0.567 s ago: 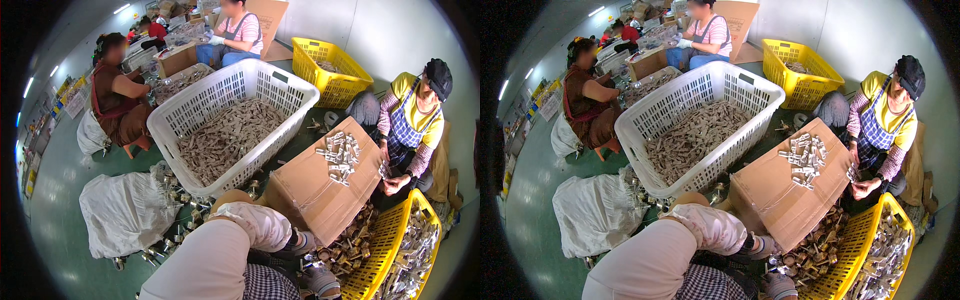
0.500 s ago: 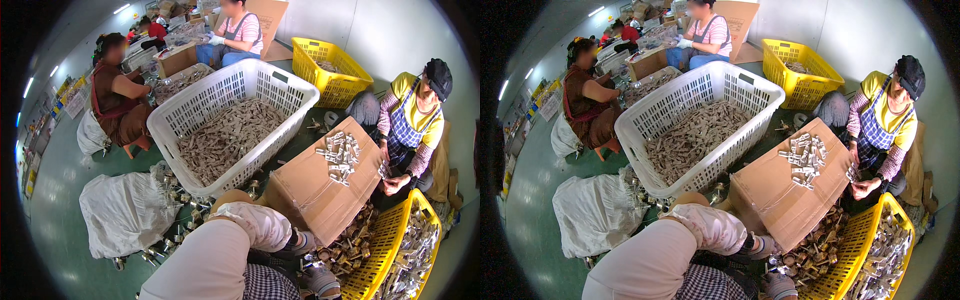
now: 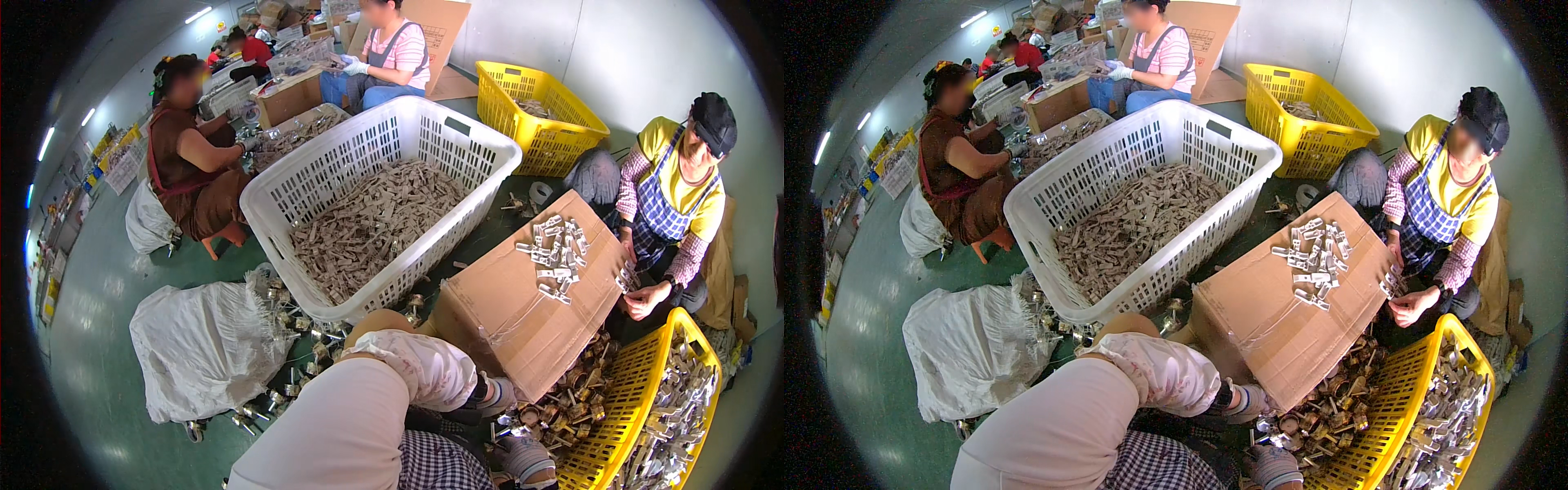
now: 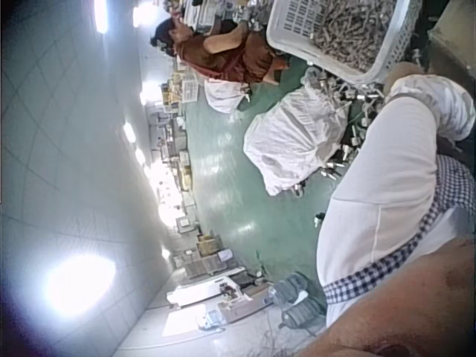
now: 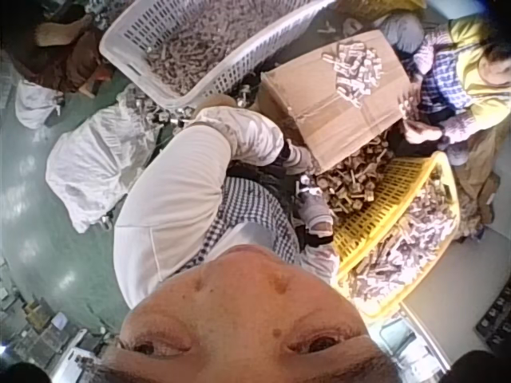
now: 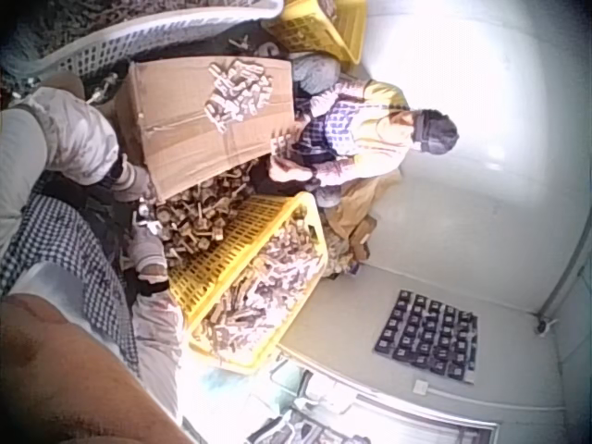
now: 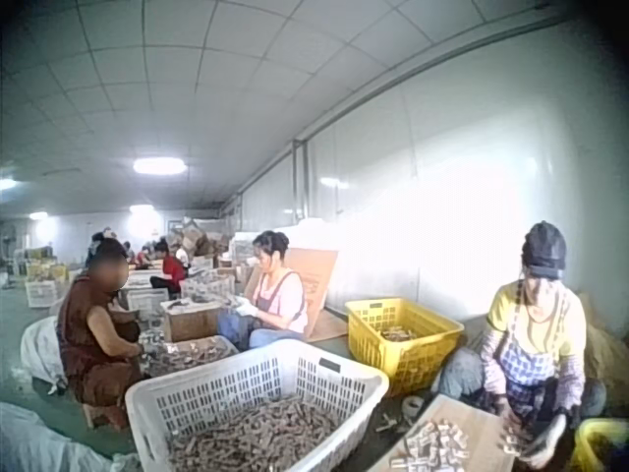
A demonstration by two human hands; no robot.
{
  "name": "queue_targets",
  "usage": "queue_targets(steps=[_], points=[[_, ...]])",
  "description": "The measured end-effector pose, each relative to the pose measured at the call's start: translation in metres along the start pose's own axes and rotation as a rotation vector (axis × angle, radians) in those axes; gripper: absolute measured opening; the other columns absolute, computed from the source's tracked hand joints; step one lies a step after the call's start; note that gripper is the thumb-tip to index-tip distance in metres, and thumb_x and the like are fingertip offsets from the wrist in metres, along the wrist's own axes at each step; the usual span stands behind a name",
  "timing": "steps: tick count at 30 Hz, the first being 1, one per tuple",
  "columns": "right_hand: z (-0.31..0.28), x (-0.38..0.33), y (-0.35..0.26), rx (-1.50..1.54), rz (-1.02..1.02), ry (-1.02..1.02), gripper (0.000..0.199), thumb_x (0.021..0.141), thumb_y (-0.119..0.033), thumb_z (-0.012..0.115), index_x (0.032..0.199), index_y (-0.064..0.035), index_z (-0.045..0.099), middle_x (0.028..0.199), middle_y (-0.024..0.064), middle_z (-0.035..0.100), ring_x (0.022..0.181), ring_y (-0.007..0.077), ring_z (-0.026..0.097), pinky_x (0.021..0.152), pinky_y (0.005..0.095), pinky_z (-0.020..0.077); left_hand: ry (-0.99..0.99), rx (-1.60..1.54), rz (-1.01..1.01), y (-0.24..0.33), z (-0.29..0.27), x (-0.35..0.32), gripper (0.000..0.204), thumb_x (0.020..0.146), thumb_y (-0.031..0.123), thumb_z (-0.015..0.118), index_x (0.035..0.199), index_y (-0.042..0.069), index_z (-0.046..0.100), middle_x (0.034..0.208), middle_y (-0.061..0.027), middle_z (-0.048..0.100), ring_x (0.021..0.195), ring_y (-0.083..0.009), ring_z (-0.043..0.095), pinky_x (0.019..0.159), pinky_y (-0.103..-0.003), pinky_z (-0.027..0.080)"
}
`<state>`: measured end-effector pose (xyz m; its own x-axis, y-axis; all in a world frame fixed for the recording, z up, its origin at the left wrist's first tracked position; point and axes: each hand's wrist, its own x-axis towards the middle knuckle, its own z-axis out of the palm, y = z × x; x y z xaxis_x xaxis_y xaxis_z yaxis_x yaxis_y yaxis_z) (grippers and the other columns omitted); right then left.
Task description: Sorting small white and silver plastic components from bulk containers into organized batches.
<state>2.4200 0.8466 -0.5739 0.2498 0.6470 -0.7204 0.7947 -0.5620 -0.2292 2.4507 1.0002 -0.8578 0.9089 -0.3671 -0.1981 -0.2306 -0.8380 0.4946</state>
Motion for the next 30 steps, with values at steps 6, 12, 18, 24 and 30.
queue_targets(steps=[6,12,18,24,30], points=[[-0.007,-0.001,-0.007,0.010,0.042,-0.055,0.040,0.083,-0.039,0.061,0.116,-0.0170,0.062,0.113,0.0152,0.062,0.104,0.0327,0.058,0.089,0.0429,0.0459,-0.006,-0.007,0.001,0.003,-0.006,-0.002,0.028,0.078,0.027,0.058,0.100,0.009,0.061,0.108,-0.0085,0.060,0.102,-0.0207,0.057,0.088,-0.033,0.046],[-0.014,-0.008,-0.014,0.028,0.048,-0.013,0.041,0.081,-0.039,0.063,0.116,-0.0176,0.061,0.114,0.0149,0.061,0.105,0.0325,0.058,0.090,0.0427,0.0459,-0.018,-0.010,0.009,0.005,-0.008,-0.005,0.027,0.078,0.026,0.058,0.099,0.008,0.060,0.106,-0.0086,0.060,0.101,-0.0213,0.056,0.087,-0.033,0.045],[-0.013,-0.008,-0.013,0.025,0.035,-0.009,0.041,0.080,-0.039,0.064,0.115,-0.0178,0.062,0.113,0.0156,0.061,0.104,0.0326,0.058,0.089,0.0434,0.0463,-0.021,-0.022,0.021,0.005,-0.004,-0.005,0.026,0.077,0.025,0.059,0.098,0.008,0.060,0.105,-0.0086,0.059,0.099,-0.0219,0.056,0.087,-0.033,0.045],[-0.009,-0.007,-0.011,-0.015,0.048,-0.027,0.040,0.081,-0.042,0.061,0.113,-0.0170,0.063,0.106,0.0159,0.064,0.100,0.0333,0.060,0.088,0.0433,0.0470,0.004,-0.054,0.030,0.009,0.001,0.000,0.026,0.077,0.023,0.060,0.096,0.007,0.060,0.104,-0.0087,0.059,0.098,-0.0224,0.056,0.086,-0.034,0.045],[-0.012,-0.007,-0.016,-0.051,0.032,-0.050,0.039,0.082,-0.042,0.059,0.111,-0.0160,0.064,0.105,0.0163,0.065,0.099,0.0327,0.060,0.087,0.0433,0.0472,0.049,-0.097,-0.002,0.006,-0.003,-0.012,0.027,0.076,0.023,0.061,0.098,0.008,0.061,0.106,-0.0077,0.059,0.101,-0.0223,0.055,0.089,-0.033,0.043]])
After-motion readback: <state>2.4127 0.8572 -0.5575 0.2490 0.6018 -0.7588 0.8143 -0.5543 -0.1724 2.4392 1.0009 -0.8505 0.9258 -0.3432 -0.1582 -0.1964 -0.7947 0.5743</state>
